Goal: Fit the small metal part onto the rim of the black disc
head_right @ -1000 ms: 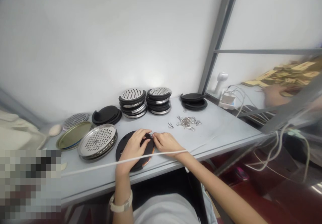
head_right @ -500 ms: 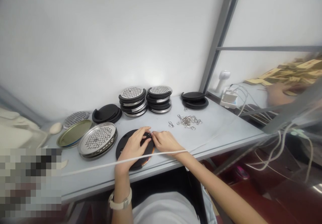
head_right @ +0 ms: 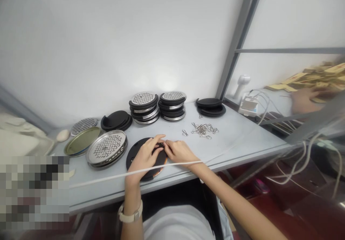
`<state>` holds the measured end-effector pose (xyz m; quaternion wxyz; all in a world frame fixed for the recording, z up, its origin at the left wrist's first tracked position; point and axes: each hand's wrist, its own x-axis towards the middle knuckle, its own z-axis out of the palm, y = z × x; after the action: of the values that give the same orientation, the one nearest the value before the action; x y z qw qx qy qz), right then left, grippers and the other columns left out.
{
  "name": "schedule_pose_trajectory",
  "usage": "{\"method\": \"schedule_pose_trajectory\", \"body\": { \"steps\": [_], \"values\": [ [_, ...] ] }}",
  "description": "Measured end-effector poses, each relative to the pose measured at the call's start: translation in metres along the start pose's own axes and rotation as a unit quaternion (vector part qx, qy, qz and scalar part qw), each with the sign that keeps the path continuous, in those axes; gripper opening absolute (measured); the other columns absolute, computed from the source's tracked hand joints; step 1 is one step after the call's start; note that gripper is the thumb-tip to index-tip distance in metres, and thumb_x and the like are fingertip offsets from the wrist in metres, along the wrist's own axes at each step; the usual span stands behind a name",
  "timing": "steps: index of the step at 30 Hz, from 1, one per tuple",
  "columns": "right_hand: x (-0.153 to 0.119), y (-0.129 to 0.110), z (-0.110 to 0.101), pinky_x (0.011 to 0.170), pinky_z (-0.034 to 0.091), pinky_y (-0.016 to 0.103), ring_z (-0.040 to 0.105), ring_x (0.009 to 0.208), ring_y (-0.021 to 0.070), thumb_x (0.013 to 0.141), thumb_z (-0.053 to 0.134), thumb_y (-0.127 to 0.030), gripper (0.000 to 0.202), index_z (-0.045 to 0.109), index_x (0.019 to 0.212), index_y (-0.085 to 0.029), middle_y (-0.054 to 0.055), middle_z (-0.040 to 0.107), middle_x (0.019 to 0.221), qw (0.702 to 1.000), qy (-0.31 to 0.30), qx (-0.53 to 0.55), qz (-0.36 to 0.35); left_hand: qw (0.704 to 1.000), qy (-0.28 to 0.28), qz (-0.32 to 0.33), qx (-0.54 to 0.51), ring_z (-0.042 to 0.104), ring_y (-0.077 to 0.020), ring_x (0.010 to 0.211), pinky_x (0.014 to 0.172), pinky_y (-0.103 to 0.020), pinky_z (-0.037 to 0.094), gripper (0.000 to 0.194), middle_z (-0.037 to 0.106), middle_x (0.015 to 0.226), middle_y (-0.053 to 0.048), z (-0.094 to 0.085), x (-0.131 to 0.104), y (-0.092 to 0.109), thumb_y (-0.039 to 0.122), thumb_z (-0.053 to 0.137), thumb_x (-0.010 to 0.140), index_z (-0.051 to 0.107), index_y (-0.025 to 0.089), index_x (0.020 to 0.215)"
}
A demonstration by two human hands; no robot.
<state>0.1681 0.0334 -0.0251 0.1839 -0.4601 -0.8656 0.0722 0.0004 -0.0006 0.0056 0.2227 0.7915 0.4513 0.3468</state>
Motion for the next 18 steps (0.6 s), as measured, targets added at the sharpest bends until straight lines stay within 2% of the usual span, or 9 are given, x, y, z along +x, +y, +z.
{"method": "schedule_pose_trajectory", "body": {
  "steps": [18],
  "values": [
    [-0.0009,-0.0027,-0.0023,0.057,0.026,0.024,0.059,0.059,0.0136,0.094,0.033,-0.024,0.031,0.06,0.08,-0.016,0.005,0.066,0.07,1.0,0.002,0.002,0.021,1.0,-0.004,-0.008,-0.018,0.055,-0.0179,0.103,0.093,-0.034,0.043,0.04,0.059,0.105,-0.004,-0.0003,0.0,0.0007,0.008,0.043,0.087,0.05,0.026,0.121]
  ]
}}
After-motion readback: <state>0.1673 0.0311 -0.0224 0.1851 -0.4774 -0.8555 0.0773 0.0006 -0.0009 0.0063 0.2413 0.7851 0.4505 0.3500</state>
